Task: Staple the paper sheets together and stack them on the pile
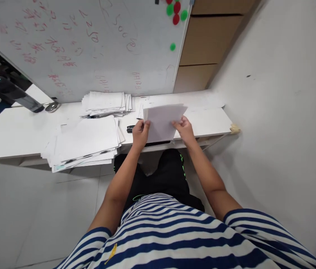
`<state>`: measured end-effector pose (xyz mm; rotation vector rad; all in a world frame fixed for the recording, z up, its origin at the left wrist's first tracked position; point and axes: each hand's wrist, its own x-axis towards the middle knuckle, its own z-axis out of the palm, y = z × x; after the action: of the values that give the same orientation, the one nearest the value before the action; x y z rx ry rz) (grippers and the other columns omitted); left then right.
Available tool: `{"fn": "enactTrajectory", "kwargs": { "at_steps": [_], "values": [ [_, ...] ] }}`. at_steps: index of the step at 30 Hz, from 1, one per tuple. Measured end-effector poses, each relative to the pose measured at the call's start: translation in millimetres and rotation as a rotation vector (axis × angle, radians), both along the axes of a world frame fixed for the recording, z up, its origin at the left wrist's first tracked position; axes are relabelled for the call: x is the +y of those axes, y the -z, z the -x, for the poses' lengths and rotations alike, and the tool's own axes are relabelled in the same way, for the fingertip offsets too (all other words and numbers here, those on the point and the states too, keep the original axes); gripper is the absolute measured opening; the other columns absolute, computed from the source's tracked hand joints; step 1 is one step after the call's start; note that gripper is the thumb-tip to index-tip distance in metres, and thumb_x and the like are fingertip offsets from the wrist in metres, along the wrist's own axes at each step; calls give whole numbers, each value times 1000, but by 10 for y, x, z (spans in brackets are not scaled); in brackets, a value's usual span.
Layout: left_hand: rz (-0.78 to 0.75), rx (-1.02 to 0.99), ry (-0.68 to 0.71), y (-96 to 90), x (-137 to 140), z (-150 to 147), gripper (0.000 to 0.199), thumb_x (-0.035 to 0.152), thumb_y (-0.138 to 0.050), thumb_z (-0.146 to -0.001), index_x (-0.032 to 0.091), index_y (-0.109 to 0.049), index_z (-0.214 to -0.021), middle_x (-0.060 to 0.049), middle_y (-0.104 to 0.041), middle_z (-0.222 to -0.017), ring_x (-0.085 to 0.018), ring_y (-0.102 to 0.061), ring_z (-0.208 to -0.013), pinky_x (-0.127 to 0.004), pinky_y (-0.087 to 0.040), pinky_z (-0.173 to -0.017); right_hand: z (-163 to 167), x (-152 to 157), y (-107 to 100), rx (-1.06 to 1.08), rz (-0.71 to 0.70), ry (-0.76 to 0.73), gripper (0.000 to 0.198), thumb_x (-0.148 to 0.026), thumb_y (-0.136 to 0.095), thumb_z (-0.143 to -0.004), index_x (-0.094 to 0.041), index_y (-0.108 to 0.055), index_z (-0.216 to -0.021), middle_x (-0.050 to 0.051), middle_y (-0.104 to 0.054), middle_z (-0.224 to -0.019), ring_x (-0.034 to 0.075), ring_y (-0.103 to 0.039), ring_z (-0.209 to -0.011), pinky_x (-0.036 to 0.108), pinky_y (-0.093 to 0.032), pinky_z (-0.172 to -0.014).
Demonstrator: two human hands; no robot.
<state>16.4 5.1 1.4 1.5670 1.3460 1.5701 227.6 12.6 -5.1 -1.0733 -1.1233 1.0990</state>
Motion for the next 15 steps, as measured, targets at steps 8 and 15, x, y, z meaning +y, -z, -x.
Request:
{"fn": "enactTrajectory", "kwargs": {
  "at_steps": [8, 15],
  "values": [
    [-10, -83, 70, -136, 90, 43, 45, 56, -72, -81, 24, -56, -109, -5, -66, -102, -20, -65, -94, -32, -51, -80, 316, -51, -134, -77, -149, 72, 46, -55, -73, -77, -28, -61, -112, 6, -69, -116, 24, -63, -117, 42, -50, -105],
    [34, -32, -84, 177, 40, -179, 37, 53, -69, -85, 22, -57, -102, -4, -67, -95, -21, -65, -93, -32, -50, -80, 465, -196, 56, -283, -179, 278, 37, -52, -58, -89, -28, -57, -118, 7, -69, -113, 24, -64, -112, 41, -47, -107]
  ]
}}
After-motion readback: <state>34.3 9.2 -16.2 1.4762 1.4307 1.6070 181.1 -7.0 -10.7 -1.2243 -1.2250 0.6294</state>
